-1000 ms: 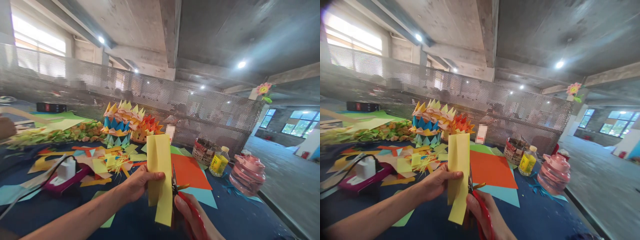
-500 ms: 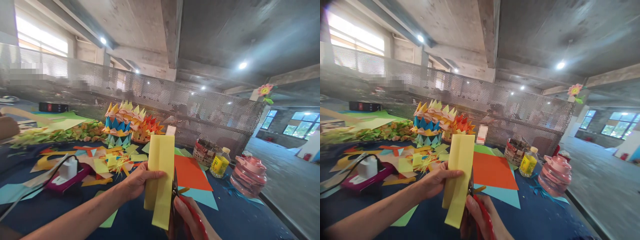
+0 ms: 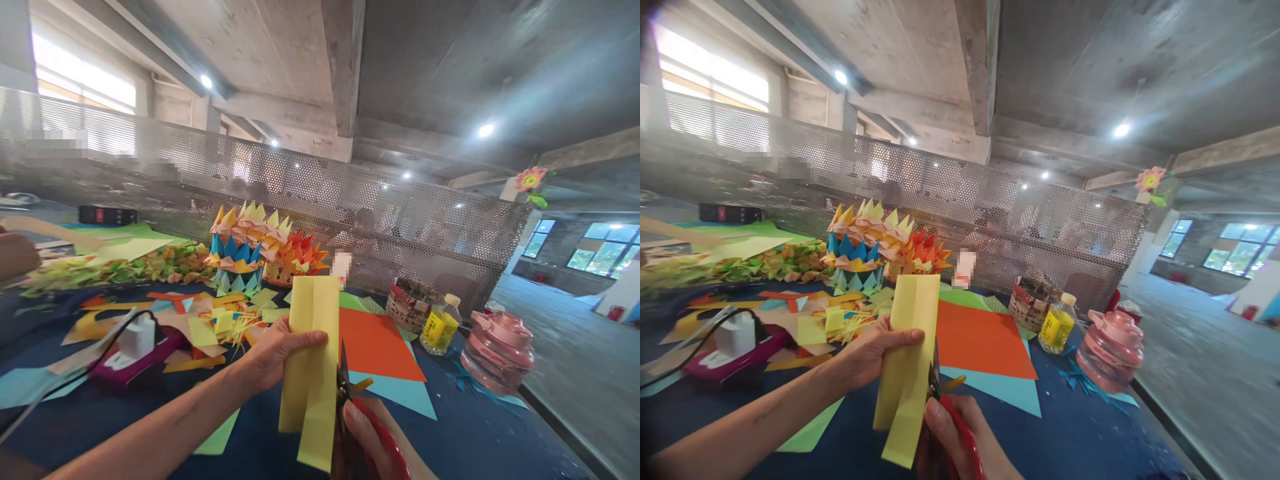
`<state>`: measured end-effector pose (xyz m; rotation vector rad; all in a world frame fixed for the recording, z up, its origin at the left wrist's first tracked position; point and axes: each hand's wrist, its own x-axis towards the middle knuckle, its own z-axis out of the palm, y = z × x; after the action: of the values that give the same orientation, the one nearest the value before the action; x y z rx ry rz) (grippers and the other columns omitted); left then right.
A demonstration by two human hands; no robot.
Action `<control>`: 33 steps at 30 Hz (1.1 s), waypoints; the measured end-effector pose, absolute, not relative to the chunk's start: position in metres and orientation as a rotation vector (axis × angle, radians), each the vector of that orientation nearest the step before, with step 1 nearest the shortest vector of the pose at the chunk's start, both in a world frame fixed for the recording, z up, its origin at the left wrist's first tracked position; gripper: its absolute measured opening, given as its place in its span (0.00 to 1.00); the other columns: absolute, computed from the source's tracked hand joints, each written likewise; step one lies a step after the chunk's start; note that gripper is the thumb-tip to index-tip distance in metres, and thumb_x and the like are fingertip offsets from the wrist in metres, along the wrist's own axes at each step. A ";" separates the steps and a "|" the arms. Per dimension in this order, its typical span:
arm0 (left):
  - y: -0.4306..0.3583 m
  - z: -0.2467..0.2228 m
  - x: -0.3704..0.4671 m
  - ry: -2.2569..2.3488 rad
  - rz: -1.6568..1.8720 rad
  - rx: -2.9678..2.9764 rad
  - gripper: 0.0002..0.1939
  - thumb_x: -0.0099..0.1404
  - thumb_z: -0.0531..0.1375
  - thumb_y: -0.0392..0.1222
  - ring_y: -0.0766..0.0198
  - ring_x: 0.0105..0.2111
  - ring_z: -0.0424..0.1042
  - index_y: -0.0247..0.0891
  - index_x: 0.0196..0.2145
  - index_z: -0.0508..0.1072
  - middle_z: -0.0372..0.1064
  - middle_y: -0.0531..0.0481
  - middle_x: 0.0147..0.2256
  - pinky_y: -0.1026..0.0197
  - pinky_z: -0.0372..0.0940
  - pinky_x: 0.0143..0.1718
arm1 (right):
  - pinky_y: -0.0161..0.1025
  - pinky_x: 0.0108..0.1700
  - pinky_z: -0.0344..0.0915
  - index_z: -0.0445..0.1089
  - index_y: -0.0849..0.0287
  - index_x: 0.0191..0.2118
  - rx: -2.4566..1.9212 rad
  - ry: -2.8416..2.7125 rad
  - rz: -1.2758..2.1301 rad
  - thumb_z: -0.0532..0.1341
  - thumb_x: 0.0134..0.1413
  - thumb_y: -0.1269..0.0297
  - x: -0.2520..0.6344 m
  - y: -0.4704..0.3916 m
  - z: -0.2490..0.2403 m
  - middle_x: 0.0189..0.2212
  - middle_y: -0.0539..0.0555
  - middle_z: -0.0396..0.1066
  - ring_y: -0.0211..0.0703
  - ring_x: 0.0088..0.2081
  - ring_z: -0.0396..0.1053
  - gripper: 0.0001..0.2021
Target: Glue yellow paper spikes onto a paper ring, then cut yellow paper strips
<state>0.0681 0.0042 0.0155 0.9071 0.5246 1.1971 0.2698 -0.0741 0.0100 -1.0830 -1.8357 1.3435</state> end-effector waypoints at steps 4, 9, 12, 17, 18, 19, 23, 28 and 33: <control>0.005 0.012 0.070 0.524 1.184 0.900 0.18 0.42 0.74 0.39 0.58 0.24 0.75 0.30 0.31 0.78 0.77 0.42 0.27 0.59 0.70 0.29 | 0.49 0.37 0.69 0.70 0.48 0.41 -1.099 -1.770 1.471 0.63 0.38 0.36 0.267 -0.070 0.014 0.28 0.55 0.74 0.56 0.32 0.72 0.27; 0.002 0.010 0.074 0.508 1.173 0.878 0.16 0.43 0.74 0.38 0.59 0.24 0.74 0.31 0.31 0.78 0.77 0.43 0.26 0.60 0.71 0.28 | 0.49 0.40 0.68 0.69 0.47 0.43 -1.102 -1.731 1.396 0.72 0.23 0.41 0.269 -0.071 0.006 0.34 0.55 0.74 0.62 0.39 0.70 0.34; -0.001 0.009 0.076 0.504 1.170 0.866 0.16 0.42 0.74 0.38 0.59 0.24 0.74 0.31 0.31 0.79 0.77 0.44 0.26 0.60 0.71 0.28 | 0.49 0.42 0.67 0.70 0.47 0.43 -1.144 -1.667 1.384 0.71 0.25 0.41 0.268 -0.070 0.002 0.34 0.54 0.74 0.62 0.41 0.69 0.33; -0.002 0.011 0.075 0.496 1.179 0.862 0.15 0.42 0.74 0.38 0.60 0.24 0.74 0.31 0.29 0.79 0.77 0.45 0.26 0.61 0.71 0.28 | 0.49 0.39 0.66 0.70 0.50 0.42 -1.139 -1.691 1.390 0.57 0.45 0.34 0.259 -0.069 0.002 0.25 0.55 0.71 0.55 0.32 0.70 0.27; -0.002 0.011 0.075 0.503 1.182 0.871 0.16 0.42 0.74 0.38 0.60 0.24 0.74 0.31 0.29 0.79 0.77 0.45 0.26 0.61 0.70 0.28 | 0.48 0.38 0.65 0.70 0.53 0.44 -1.126 -1.707 1.394 0.54 0.48 0.33 0.257 -0.070 0.003 0.23 0.54 0.70 0.53 0.30 0.70 0.30; -0.001 0.011 0.074 0.511 1.185 0.881 0.16 0.41 0.74 0.39 0.60 0.24 0.74 0.31 0.29 0.79 0.77 0.45 0.26 0.61 0.70 0.28 | 0.47 0.37 0.65 0.69 0.55 0.45 -1.115 -1.715 1.394 0.51 0.49 0.33 0.256 -0.071 0.003 0.22 0.54 0.69 0.52 0.29 0.70 0.32; 0.002 0.013 0.072 0.524 1.200 0.916 0.17 0.42 0.74 0.40 0.60 0.24 0.74 0.32 0.30 0.79 0.76 0.45 0.26 0.61 0.70 0.28 | 0.43 0.37 0.65 0.67 0.60 0.48 -1.108 -1.709 1.373 0.49 0.50 0.32 0.256 -0.075 0.004 0.23 0.54 0.69 0.48 0.29 0.70 0.35; 0.003 0.011 0.072 0.528 1.212 0.923 0.17 0.41 0.74 0.40 0.61 0.24 0.73 0.32 0.30 0.78 0.76 0.46 0.26 0.62 0.69 0.27 | 0.41 0.35 0.66 0.68 0.62 0.47 -1.123 -1.699 1.350 0.48 0.50 0.32 0.257 -0.076 0.004 0.22 0.54 0.69 0.46 0.28 0.69 0.37; -0.004 0.007 0.076 0.496 1.152 0.947 0.15 0.43 0.74 0.40 0.62 0.24 0.73 0.30 0.28 0.78 0.76 0.46 0.25 0.63 0.69 0.27 | 0.42 0.39 0.68 0.71 0.57 0.45 -1.144 -1.660 1.308 0.52 0.46 0.31 0.257 -0.074 0.006 0.31 0.57 0.73 0.51 0.35 0.71 0.35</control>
<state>0.0765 -0.0036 0.0067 0.9469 0.4957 1.1517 0.2570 -0.0743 0.0061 -1.1438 -1.6604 1.3077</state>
